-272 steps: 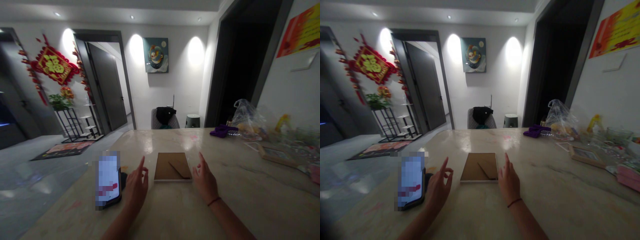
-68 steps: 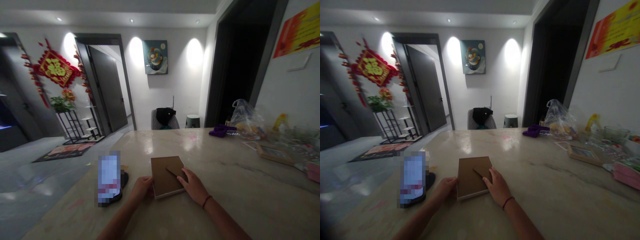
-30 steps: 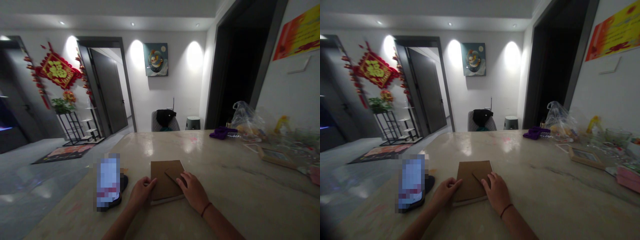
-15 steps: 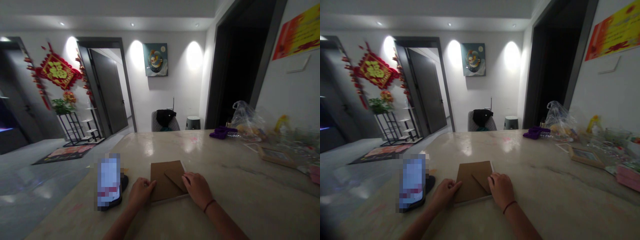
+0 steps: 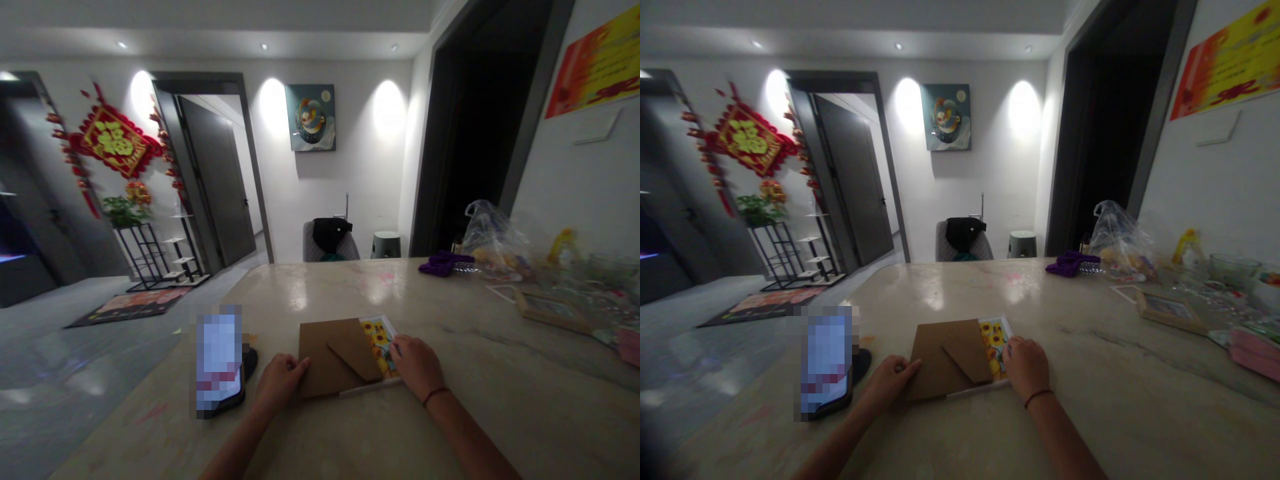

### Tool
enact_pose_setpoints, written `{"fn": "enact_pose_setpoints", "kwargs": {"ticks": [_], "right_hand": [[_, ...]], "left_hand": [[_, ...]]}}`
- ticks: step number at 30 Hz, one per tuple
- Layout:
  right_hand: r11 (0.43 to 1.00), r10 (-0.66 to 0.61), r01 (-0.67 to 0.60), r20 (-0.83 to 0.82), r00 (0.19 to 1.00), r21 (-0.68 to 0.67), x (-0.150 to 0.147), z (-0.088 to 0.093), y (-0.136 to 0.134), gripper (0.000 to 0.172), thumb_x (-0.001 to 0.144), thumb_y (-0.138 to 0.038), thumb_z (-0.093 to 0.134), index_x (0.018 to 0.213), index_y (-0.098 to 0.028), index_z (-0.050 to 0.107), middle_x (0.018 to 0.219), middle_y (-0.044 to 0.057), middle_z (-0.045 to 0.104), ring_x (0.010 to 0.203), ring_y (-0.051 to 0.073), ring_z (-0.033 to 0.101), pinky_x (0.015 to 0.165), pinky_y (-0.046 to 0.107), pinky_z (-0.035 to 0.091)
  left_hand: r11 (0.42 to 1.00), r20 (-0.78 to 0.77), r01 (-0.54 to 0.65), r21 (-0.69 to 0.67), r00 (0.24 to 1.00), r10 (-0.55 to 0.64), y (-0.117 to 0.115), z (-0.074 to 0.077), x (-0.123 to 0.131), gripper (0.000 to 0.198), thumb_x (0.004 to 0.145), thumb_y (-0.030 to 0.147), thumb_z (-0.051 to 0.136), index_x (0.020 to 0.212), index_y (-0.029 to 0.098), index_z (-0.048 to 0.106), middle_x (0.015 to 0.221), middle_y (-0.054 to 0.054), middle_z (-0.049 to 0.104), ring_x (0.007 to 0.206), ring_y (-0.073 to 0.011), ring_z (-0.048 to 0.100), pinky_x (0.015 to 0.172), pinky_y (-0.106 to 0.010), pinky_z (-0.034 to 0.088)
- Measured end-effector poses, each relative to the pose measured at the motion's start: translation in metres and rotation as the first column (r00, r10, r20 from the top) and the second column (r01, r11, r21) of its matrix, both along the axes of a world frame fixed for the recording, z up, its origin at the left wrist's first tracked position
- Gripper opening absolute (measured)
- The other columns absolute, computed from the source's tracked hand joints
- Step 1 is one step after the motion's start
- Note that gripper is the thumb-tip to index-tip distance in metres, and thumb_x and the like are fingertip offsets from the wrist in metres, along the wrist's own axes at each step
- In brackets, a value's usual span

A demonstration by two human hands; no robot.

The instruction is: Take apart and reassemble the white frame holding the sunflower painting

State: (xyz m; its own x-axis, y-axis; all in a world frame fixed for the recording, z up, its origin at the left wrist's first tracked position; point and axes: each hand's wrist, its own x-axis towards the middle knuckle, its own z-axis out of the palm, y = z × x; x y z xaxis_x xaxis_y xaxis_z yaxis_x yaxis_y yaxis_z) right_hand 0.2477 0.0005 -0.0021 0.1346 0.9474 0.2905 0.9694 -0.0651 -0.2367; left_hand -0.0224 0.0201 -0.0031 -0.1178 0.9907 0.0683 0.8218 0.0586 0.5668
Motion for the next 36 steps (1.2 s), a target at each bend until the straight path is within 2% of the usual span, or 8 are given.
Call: {"fn": "enact_pose_setpoints", "kwargs": {"ticks": [9,14,18,21,24,28,31,36], "right_hand": [[0.997,-0.080,0.078,-0.054,0.995,-0.027,0.015,-0.009,0.010,0.026,0.082,-0.022,0.039,0.082,-0.015,0.064,0.089,0.012,0.065,0.081,0.019,0.059,0.069,0.027,0.040],[0.995,-0.099,0.098,-0.040,0.994,-0.029,0.023,-0.015,0.015,0.026,0.082,-0.021,0.039,0.081,-0.012,0.064,0.088,0.013,0.065,0.083,0.020,0.058,0.074,0.027,0.039],[0.993,-0.116,0.116,-0.034,0.993,-0.005,0.023,-0.018,0.015,0.025,0.081,-0.021,0.041,0.085,-0.010,0.064,0.090,0.014,0.064,0.085,0.021,0.057,0.077,0.029,0.039],[0.997,-0.068,0.071,-0.082,0.994,0.034,0.013,-0.018,0.013,0.027,0.079,-0.024,0.044,0.094,-0.011,0.062,0.094,0.013,0.063,0.089,0.021,0.056,0.081,0.029,0.039],[0.992,0.100,-0.083,-0.200,0.975,0.092,-0.005,-0.018,0.007,0.030,0.077,-0.024,0.046,0.102,-0.014,0.060,0.098,0.011,0.063,0.094,0.020,0.055,0.083,0.027,0.039],[0.953,0.302,-0.274,-0.392,0.869,0.125,-0.027,-0.018,0.003,0.030,0.074,-0.017,0.045,0.098,-0.017,0.062,0.098,0.007,0.064,0.095,0.017,0.056,0.083,0.025,0.039],[0.959,0.280,-0.251,-0.586,0.760,0.132,-0.029,-0.020,0.006,0.029,0.078,-0.021,0.038,0.091,-0.018,0.064,0.096,0.008,0.066,0.096,0.018,0.057,0.083,0.027,0.041],[0.958,0.277,-0.201,-0.841,0.464,0.205,-0.027,-0.022,0.013,0.045,0.081,-0.045,0.032,0.091,-0.014,0.063,0.095,0.010,0.067,0.093,0.019,0.060,0.085,0.031,0.043]], "left_hand": [[0.998,0.154,-0.061,-0.004,0.986,0.061,0.003,0.001,-0.002,0.033,0.068,0.051,0.044,0.058,0.019,0.051,0.062,-0.002,0.061,0.064,-0.0188,0.058,0.056,-0.025,0.037],[0.994,0.407,-0.109,0.002,0.908,0.098,0.003,0.008,-0.007,0.032,0.066,0.049,0.044,0.063,0.019,0.054,0.064,-0.002,0.063,0.068,-0.0201,0.061,0.059,-0.027,0.042],[0.994,0.520,-0.108,0.004,0.850,0.090,-0.001,0.009,-0.006,0.037,0.065,0.052,0.045,0.067,0.017,0.058,0.068,-0.003,0.065,0.071,-0.0211,0.062,0.062,-0.028,0.045],[0.991,0.599,-0.132,-0.002,0.793,0.107,-0.003,0.009,-0.003,0.040,0.067,0.054,0.043,0.072,0.018,0.059,0.074,-0.004,0.067,0.072,-0.0212,0.062,0.059,-0.028,0.046],[0.992,0.621,-0.129,-0.010,0.776,0.108,-0.004,0.008,0.002,0.042,0.068,0.055,0.041,0.075,0.018,0.059,0.075,-0.005,0.067,0.072,-0.0218,0.062,0.059,-0.029,0.046],[0.997,0.576,-0.072,0.036,0.816,0.039,-0.005,0.008,0.008,0.042,0.069,0.056,0.041,0.073,0.018,0.057,0.076,-0.005,0.067,0.076,-0.0222,0.062,0.063,-0.029,0.046],[0.998,0.560,-0.038,0.049,0.828,0.004,-0.006,0.008,0.010,0.043,0.069,0.057,0.040,0.072,0.018,0.057,0.076,-0.005,0.067,0.077,-0.0221,0.062,0.065,-0.029,0.046],[0.998,0.593,-0.013,0.055,0.805,-0.022,-0.007,0.009,0.015,0.042,0.066,0.059,0.044,0.072,0.018,0.052,0.070,-0.004,0.067,0.068,-0.0217,0.062,0.058,-0.030,0.047]]}}
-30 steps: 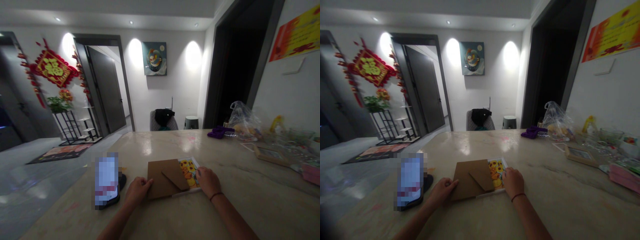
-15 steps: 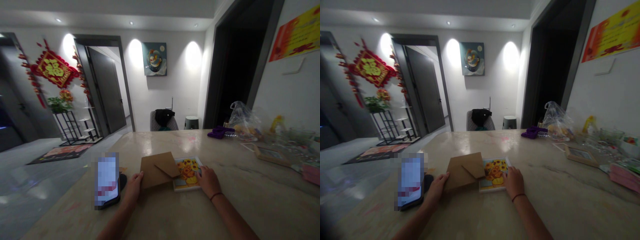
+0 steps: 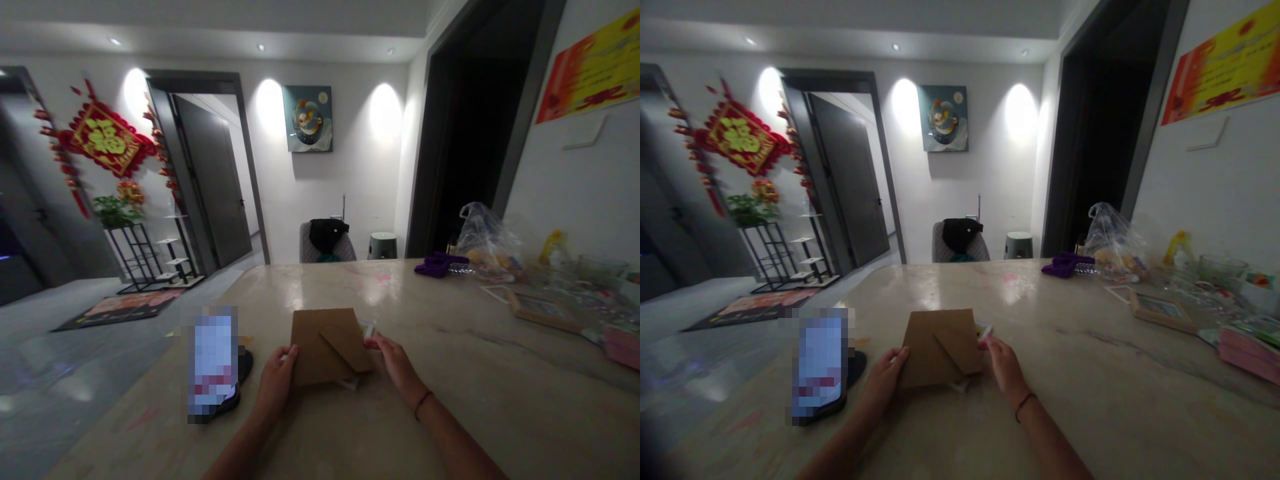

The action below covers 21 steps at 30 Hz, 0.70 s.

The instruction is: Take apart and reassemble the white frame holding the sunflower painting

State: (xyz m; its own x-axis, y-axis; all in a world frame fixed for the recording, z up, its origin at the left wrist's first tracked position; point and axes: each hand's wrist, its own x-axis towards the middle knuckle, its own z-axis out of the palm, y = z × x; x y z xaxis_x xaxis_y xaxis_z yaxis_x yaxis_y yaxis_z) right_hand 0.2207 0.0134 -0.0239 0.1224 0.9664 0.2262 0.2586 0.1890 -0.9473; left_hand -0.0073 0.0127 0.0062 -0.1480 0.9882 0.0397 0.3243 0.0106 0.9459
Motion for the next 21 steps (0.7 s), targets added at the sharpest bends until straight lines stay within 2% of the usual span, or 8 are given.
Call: {"fn": "enact_pose_setpoints", "kwargs": {"ticks": [4,7,9,12,15,18,21], "right_hand": [[0.996,-0.085,0.085,-0.011,0.996,0.014,-0.007,0.003,-0.003,0.055,0.069,-0.047,0.052,0.114,-0.014,0.050,0.102,0.011,0.064,0.095,0.021,0.059,0.080,0.031,0.047],[0.980,-0.197,0.198,-0.043,0.980,0.024,0.002,0.009,-0.001,0.053,0.073,-0.046,0.044,0.112,-0.010,0.050,0.091,0.012,0.066,0.083,0.021,0.062,0.071,0.030,0.049],[0.959,-0.281,0.282,-0.041,0.959,0.027,0.017,0.011,0.003,0.052,0.074,-0.045,0.041,0.109,-0.009,0.052,0.087,0.012,0.066,0.079,0.021,0.062,0.068,0.029,0.048],[0.882,-0.472,0.472,0.004,0.882,-0.005,0.049,0.009,0.009,0.051,0.073,-0.040,0.039,0.109,-0.007,0.054,0.093,0.014,0.066,0.086,0.023,0.061,0.073,0.030,0.046],[0.796,-0.594,0.604,0.134,0.793,-0.042,0.078,0.002,0.011,0.053,0.075,-0.033,0.034,0.119,-0.007,0.047,0.112,0.016,0.059,0.103,0.024,0.054,0.080,0.031,0.044],[0.746,-0.602,0.661,0.343,0.721,-0.080,0.097,-0.002,0.009,0.054,0.077,-0.026,0.028,0.126,-0.008,0.041,0.119,0.017,0.054,0.109,0.024,0.051,0.083,0.033,0.041],[0.747,-0.508,0.649,0.509,0.695,-0.142,0.102,-0.003,0.005,0.053,0.077,-0.021,0.025,0.126,-0.009,0.044,0.108,0.019,0.060,0.099,0.026,0.057,0.078,0.036,0.042]], "left_hand": [[0.987,0.062,0.156,0.036,0.986,-0.158,-0.009,0.005,0.013,0.043,0.067,0.062,0.044,0.076,0.020,0.047,0.066,-0.001,0.064,0.063,-0.0186,0.061,0.053,-0.026,0.046],[0.959,-0.078,0.245,0.142,0.969,-0.236,-0.015,0.007,0.018,0.041,0.074,0.059,0.037,0.076,0.020,0.049,0.075,-0.003,0.065,0.071,-0.0179,0.060,0.062,-0.027,0.047],[0.937,-0.258,0.276,0.215,0.941,-0.218,-0.016,0.005,0.015,0.036,0.079,0.052,0.035,0.080,0.020,0.053,0.083,-0.005,0.065,0.081,-0.0186,0.059,0.074,-0.030,0.046],[0.914,-0.523,0.302,0.272,0.844,-0.124,-0.012,-0.004,0.006,0.029,0.076,0.041,0.047,0.096,0.022,0.056,0.106,-0.007,0.061,0.104,-0.0220,0.052,0.092,-0.037,0.038],[0.927,-0.700,0.312,0.209,0.710,-0.081,-0.007,-0.014,-0.003,0.030,0.069,0.035,0.057,0.096,0.021,0.059,0.122,-0.009,0.052,0.118,-0.0258,0.041,0.100,-0.041,0.029],[0.951,-0.763,0.270,0.150,0.644,-0.062,-0.005,-0.016,-0.006,0.026,0.070,0.035,0.055,0.090,0.019,0.059,0.126,-0.011,0.049,0.122,-0.0263,0.037,0.102,-0.041,0.027],[0.962,-0.770,0.239,0.130,0.636,-0.054,-0.006,-0.013,-0.005,0.017,0.069,0.032,0.057,0.080,0.020,0.059,0.129,-0.009,0.047,0.126,-0.0265,0.032,0.103,-0.042,0.026]]}}
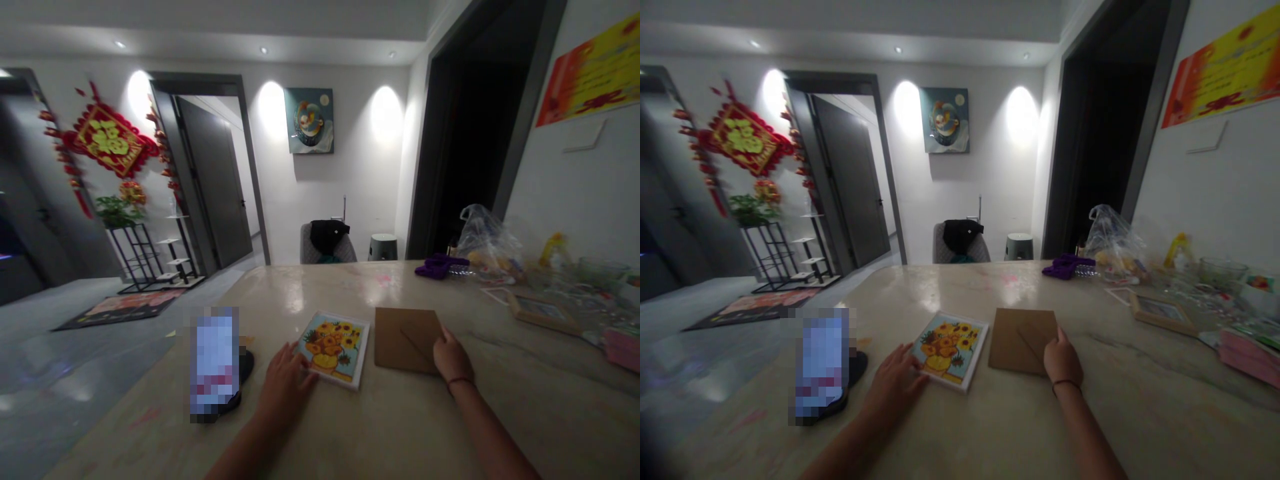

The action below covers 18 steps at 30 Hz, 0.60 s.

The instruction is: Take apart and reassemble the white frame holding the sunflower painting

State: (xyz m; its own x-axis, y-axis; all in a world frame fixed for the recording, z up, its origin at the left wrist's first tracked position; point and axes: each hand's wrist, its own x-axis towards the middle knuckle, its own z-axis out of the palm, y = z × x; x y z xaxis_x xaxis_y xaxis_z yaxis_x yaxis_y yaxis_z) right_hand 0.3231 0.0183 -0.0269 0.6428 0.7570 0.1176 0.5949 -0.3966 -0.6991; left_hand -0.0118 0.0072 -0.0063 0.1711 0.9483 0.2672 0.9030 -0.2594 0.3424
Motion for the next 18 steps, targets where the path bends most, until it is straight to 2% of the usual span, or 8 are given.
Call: {"fn": "enact_pose_setpoints", "kwargs": {"ticks": [4,8,11,13,15,18], "right_hand": [[0.994,0.027,-0.014,0.114,0.993,-0.108,-0.011,0.004,-0.005,0.047,0.078,-0.019,0.028,0.115,-0.013,0.055,0.095,0.022,0.061,0.085,0.030,0.061,0.070,0.041,0.043],[0.977,0.036,0.040,0.344,0.938,-0.211,-0.023,0.006,-0.010,0.040,0.081,-0.019,0.030,0.105,-0.014,0.061,0.092,0.022,0.058,0.084,0.030,0.060,0.068,0.040,0.041],[0.983,0.022,0.070,0.491,0.871,-0.168,-0.027,0.004,-0.011,0.036,0.082,-0.017,0.032,0.102,-0.011,0.062,0.097,0.023,0.057,0.091,0.030,0.056,0.072,0.040,0.040],[0.995,0.003,0.057,0.569,0.822,-0.088,-0.031,0.003,-0.009,0.036,0.083,-0.017,0.032,0.107,-0.010,0.059,0.104,0.024,0.055,0.099,0.032,0.052,0.076,0.042,0.037],[1.000,0.026,-0.022,0.623,0.782,-0.014,-0.041,0.004,-0.008,0.037,0.084,-0.022,0.035,0.113,-0.011,0.055,0.112,0.023,0.052,0.107,0.033,0.046,0.084,0.046,0.033],[0.967,0.188,-0.255,0.648,0.738,0.011,-0.069,0.010,-0.010,0.038,0.085,-0.033,0.037,0.114,-0.016,0.055,0.121,0.017,0.050,0.116,0.030,0.039,0.095,0.046,0.025]], "left_hand": [[0.999,0.069,0.030,-0.027,0.997,-0.028,-0.002,0.002,0.004,0.011,0.067,0.029,0.060,0.071,0.019,0.058,0.130,-0.009,0.045,0.125,-0.0261,0.032,0.102,-0.041,0.027],[0.990,0.180,0.129,-0.049,0.977,-0.118,-0.005,-0.001,0.008,0.010,0.067,0.029,0.060,0.067,0.020,0.056,0.126,-0.009,0.050,0.120,-0.0243,0.040,0.100,-0.041,0.032],[0.986,0.200,0.158,-0.053,0.969,-0.145,-0.008,0.000,0.011,0.009,0.066,0.027,0.061,0.065,0.020,0.056,0.125,-0.009,0.051,0.118,-0.0245,0.042,0.098,-0.041,0.033],[0.986,0.173,0.162,-0.045,0.973,-0.152,-0.011,0.002,0.014,0.008,0.067,0.026,0.061,0.067,0.020,0.056,0.124,-0.009,0.051,0.117,-0.0241,0.043,0.098,-0.041,0.034],[0.985,0.126,0.165,-0.050,0.979,-0.158,-0.015,0.005,0.017,0.008,0.067,0.026,0.061,0.068,0.020,0.056,0.124,-0.008,0.052,0.117,-0.0237,0.043,0.099,-0.041,0.033],[0.982,0.042,0.171,-0.077,0.985,-0.168,-0.021,0.008,0.022,0.008,0.068,0.027,0.060,0.069,0.020,0.056,0.122,-0.007,0.054,0.119,-0.0245,0.042,0.101,-0.047,0.026]]}}
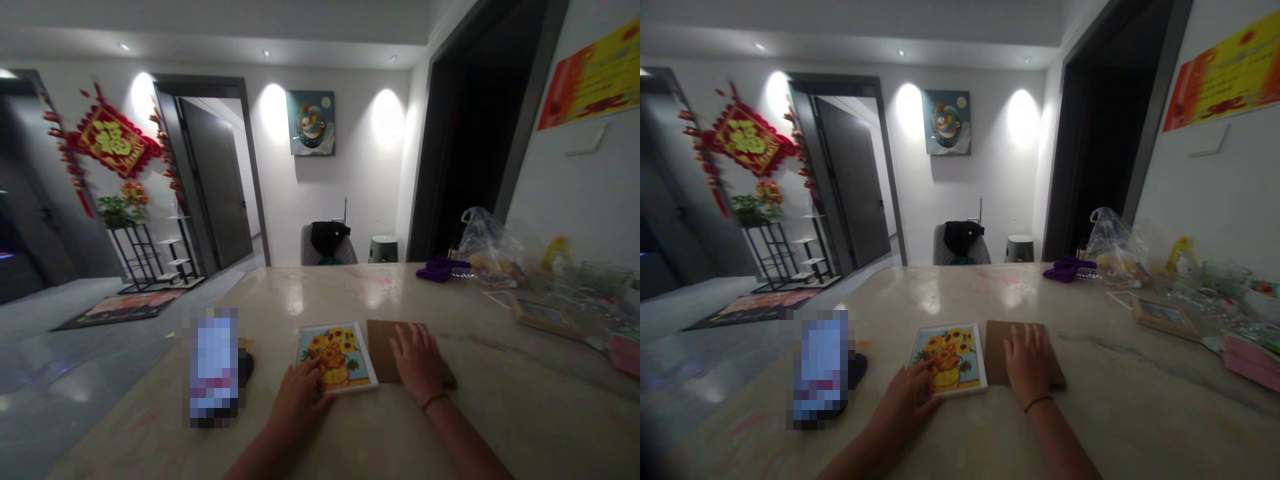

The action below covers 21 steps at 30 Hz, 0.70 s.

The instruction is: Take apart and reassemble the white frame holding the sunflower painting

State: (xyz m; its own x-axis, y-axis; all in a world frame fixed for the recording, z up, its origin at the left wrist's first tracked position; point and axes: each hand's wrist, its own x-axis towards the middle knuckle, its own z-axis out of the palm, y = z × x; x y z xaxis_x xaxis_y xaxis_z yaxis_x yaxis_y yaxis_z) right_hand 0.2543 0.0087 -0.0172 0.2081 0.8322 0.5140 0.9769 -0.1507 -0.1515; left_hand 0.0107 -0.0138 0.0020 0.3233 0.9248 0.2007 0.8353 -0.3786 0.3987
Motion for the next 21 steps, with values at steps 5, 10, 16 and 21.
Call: {"fn": "enact_pose_setpoints", "kwargs": {"ticks": [5,10,16,21], "right_hand": [[0.941,0.310,-0.315,-0.063,0.949,-0.121,-0.048,0.007,-0.013,0.039,0.085,-0.040,0.034,0.104,-0.020,0.062,0.126,0.011,0.049,0.122,0.028,0.034,0.102,0.044,0.018],[0.916,0.300,-0.341,-0.199,0.933,-0.213,-0.064,0.001,-0.017,0.058,0.080,-0.046,0.040,0.121,-0.006,0.048,0.130,0.017,0.043,0.125,0.030,0.031,0.104,0.043,0.018],[0.860,0.325,-0.438,-0.383,0.865,-0.260,-0.057,-0.005,-0.011,0.075,0.072,-0.058,0.046,0.126,-0.006,0.042,0.137,0.017,0.033,0.128,0.030,0.024,0.105,0.041,0.019],[0.814,0.328,-0.491,-0.451,0.830,-0.310,-0.052,-0.009,-0.009,0.103,0.052,-0.064,0.061,0.131,-0.005,0.033,0.140,0.018,0.026,0.130,0.032,0.018,0.107,0.041,0.011]], "left_hand": [[1.000,-0.079,0.017,0.023,0.997,-0.016,-0.004,0.002,0.005,0.013,0.070,0.029,0.058,0.079,0.020,0.058,0.120,-0.008,0.055,0.117,-0.0245,0.044,0.102,-0.048,0.025],[0.999,-0.094,0.034,0.008,0.995,-0.033,-0.003,-0.001,0.005,0.032,0.071,0.031,0.056,0.100,0.018,0.057,0.124,-0.011,0.052,0.117,-0.0253,0.043,0.103,-0.048,0.023],[1.000,-0.077,0.024,0.002,0.997,-0.024,-0.002,-0.003,0.004,0.032,0.070,0.033,0.057,0.099,0.019,0.058,0.124,-0.010,0.053,0.118,-0.0255,0.043,0.104,-0.048,0.021],[1.000,-0.066,0.017,-0.020,0.998,-0.018,-0.002,-0.002,0.005,0.036,0.071,0.035,0.057,0.103,0.018,0.057,0.125,-0.011,0.052,0.119,-0.0257,0.042,0.105,-0.048,0.020]]}}
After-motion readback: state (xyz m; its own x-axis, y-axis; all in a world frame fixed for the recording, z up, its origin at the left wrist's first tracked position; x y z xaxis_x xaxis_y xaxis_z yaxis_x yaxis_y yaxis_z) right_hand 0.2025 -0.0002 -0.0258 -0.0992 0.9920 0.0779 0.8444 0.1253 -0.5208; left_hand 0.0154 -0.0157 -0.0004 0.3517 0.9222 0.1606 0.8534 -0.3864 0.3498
